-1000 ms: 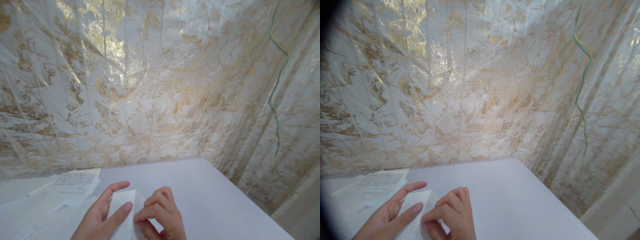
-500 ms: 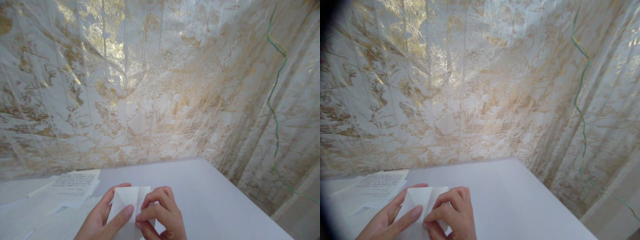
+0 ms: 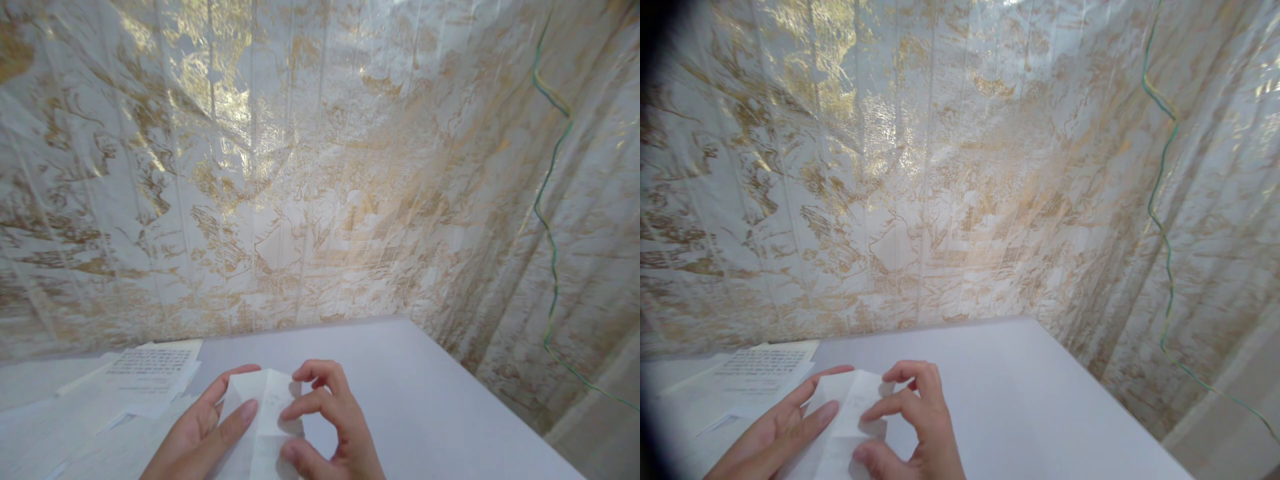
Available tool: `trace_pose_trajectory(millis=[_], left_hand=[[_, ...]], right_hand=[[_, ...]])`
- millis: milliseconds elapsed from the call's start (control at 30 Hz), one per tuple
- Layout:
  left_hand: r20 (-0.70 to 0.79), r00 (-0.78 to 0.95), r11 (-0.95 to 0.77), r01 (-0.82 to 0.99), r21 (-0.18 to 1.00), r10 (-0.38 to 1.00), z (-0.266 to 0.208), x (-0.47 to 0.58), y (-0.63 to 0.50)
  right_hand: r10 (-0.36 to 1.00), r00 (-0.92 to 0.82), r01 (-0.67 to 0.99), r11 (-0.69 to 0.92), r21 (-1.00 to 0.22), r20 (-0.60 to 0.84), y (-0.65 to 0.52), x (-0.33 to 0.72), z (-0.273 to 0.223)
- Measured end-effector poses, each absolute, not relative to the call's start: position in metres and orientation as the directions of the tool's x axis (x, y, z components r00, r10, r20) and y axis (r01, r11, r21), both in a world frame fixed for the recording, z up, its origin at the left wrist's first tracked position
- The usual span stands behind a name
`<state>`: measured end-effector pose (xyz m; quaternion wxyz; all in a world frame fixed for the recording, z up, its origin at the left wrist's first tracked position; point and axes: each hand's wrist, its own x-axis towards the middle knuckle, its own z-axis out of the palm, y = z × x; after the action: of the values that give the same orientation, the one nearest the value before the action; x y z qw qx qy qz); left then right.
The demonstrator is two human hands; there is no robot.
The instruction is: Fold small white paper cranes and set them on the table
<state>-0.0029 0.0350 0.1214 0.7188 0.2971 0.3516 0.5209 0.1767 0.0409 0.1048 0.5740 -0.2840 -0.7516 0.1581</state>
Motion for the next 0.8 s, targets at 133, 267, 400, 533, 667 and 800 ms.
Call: trace_pose_trajectory(millis=[133, 267, 400, 533, 667, 800], left_hand=[[-0.206, 0.266, 0.322, -0.530, 0.785, 0.942, 0.124, -0.009, 0.037], [-0.220, 0.265, 0.334, -0.545, 0.769, 0.939, 0.124, -0.010, 0.037], [-0.265, 0.247, 0.358, -0.518, 0.777, 0.932, 0.128, -0.008, 0.036], [-0.288, 0.227, 0.365, -0.508, 0.780, 0.930, 0.133, -0.008, 0.036], [-0.281, 0.150, 0.318, -0.503, 0.804, 0.948, 0.134, -0.008, 0.035], [-0.288, 0.134, 0.315, -0.514, 0.798, 0.948, 0.133, -0.006, 0.035]], right_hand=[[0.671, -0.236, 0.146, 0.740, -0.657, 0.703, 0.042, 0.176, 0.101], [0.655, -0.195, 0.119, 0.755, -0.645, 0.730, 0.044, 0.173, 0.096], [0.593, -0.241, 0.176, 0.805, -0.566, 0.768, 0.046, 0.177, 0.093], [0.595, -0.298, 0.198, 0.804, -0.561, 0.747, 0.047, 0.179, 0.092], [0.603, -0.296, 0.177, 0.796, -0.578, 0.740, 0.044, 0.175, 0.093], [0.606, -0.230, 0.218, 0.795, -0.566, 0.762, 0.041, 0.176, 0.097]])
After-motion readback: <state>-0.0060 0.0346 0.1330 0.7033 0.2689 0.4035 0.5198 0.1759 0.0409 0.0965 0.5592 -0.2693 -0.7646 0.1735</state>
